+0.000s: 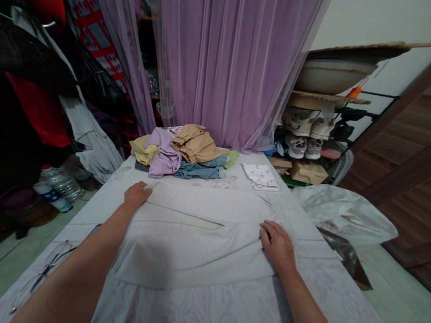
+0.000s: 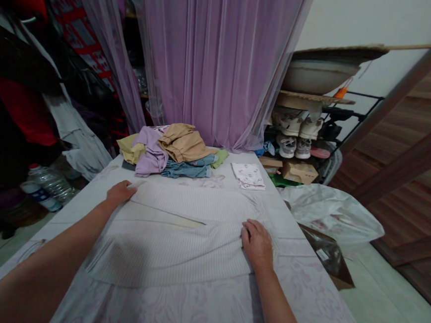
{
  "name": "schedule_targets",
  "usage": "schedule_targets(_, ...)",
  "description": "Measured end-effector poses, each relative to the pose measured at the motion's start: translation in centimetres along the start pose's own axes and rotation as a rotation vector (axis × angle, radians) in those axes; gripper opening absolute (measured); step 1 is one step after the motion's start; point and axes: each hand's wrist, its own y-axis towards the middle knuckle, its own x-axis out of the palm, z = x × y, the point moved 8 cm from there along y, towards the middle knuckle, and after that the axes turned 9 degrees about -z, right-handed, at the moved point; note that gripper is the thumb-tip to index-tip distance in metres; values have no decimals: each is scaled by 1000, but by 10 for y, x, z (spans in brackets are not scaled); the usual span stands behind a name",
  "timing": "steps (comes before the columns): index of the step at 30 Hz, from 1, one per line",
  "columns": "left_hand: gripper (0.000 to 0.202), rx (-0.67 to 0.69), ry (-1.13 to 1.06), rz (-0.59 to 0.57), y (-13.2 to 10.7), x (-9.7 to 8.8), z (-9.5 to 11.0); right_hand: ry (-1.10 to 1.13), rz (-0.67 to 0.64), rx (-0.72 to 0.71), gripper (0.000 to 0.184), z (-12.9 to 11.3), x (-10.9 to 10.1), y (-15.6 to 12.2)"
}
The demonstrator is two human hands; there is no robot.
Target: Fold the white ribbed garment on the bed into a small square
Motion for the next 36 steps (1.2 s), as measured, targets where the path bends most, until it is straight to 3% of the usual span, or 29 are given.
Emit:
schedule_targets(6, 50, 49, -292, 9, -13, -8, 26, 13, 21, -28, 32, 0, -2, -1)
schedule_targets(11, 52, -131, -284, 32, -11, -20, -2, 16, 17, -5, 30, -2, -4, 0)
schedule_targets(13, 53, -134, -231, 36, -15, -22, -10, 20, 12, -8, 29, -4, -5, 1)
schedule_targets(16, 51, 19, -131, 87, -34, -22, 1, 32, 8, -7, 28, -5, -6, 1)
schedule_targets(19, 41, 266, -74, 99, -69, -14, 31, 73, 5, 11, 26, -3, -6, 2)
schedule_targets(23, 30, 471, -90, -46, -117, 8, 55, 205, 45, 58, 30, 8, -11, 1)
schedule_targets(27, 31, 579, -147, -240, -149, 24, 51, 339, 64, 143, 32, 33, -23, -5)
schedule_targets(32, 37, 572, -110, -405, -161, 29, 29, 366, 24, 186, 27, 66, -38, -18)
schedule_targets(36, 32, 636, -12, -388, -160, 24, 29, 289, 9, 172, 25, 83, -44, -23)
